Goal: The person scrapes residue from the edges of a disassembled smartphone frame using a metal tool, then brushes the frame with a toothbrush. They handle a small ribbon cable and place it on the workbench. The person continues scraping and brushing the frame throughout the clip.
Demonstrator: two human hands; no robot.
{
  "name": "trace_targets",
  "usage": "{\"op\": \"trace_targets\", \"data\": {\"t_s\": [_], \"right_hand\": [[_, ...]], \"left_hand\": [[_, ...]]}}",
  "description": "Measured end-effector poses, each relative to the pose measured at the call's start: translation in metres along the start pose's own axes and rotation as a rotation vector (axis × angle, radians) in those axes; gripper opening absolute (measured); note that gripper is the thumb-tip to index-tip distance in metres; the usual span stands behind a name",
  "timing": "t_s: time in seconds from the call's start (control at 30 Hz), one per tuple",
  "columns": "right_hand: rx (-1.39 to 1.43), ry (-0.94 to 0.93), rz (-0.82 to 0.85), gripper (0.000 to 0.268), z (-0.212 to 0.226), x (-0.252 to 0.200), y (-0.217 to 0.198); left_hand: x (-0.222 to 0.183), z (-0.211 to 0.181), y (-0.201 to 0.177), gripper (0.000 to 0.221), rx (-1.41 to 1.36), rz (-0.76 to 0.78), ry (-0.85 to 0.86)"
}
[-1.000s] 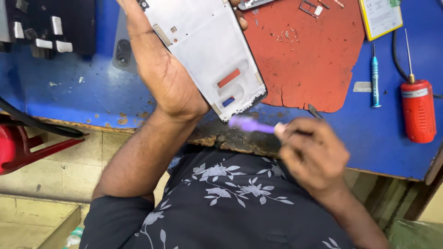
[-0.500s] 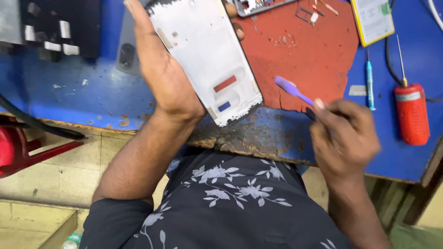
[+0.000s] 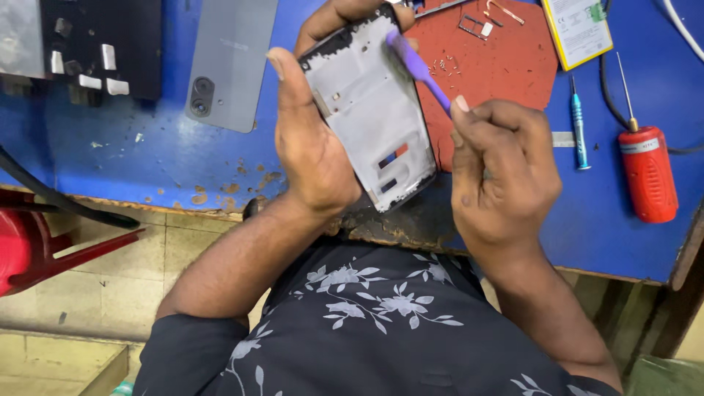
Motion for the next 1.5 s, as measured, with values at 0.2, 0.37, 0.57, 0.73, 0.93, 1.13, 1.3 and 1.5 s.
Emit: {"op": "trace_targets", "data": {"t_s": [0.2, 0.37, 0.57, 0.73, 0.93, 1.13, 1.3, 1.5], "right_hand": [[0.056, 0.061, 0.168, 0.014, -0.011, -0.022, 0.019], [-0.006, 0.154, 0.183, 0.016, -0.034, -0.051, -0.020], [-0.252, 0.098, 0.002, 0.016, -0.068, -0.060, -0.059], [-0.315, 0.115, -0.050, 0.021, -0.085, -0.061, -0.066], [-0.365, 0.115, -0.052, 0.017, -0.105, -0.066, -0.065], [-0.475, 0.117, -0.038, 0.013, -0.122, -0.069, -0.060], [-0.493, 0.111, -0.027, 0.010, -0.125, -0.068, -0.055], [-0.474, 0.077, -0.127, 0.012, -0.123, -0.075, -0.063]], "left_hand": [[0.006, -0.015, -0.029, 0.071, 0.072, -0.046, 0.034], [0.015, -0.037, -0.052, 0.071, 0.038, -0.114, 0.092], [0.023, -0.020, -0.005, 0.061, -0.323, 0.108, -0.086], [0.009, -0.008, 0.017, 0.063, -0.283, 0.136, -0.252], [-0.008, 0.002, 0.037, 0.064, -0.302, 0.194, -0.402], [-0.015, 0.001, 0.056, 0.074, -0.240, 0.289, -0.490], [-0.020, -0.008, 0.075, 0.080, -0.131, 0.415, -0.541], [-0.030, -0.023, 0.101, 0.077, 0.077, 0.788, -0.400]]}}
Point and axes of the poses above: each hand's wrist, its own x-axis towards the middle knuckle, its own y-axis out of the palm, z = x × y, the point moved 7 cm from there along x, towards the middle knuckle, and after that the axes turned 1 degree about x, right-handed, at the moved point
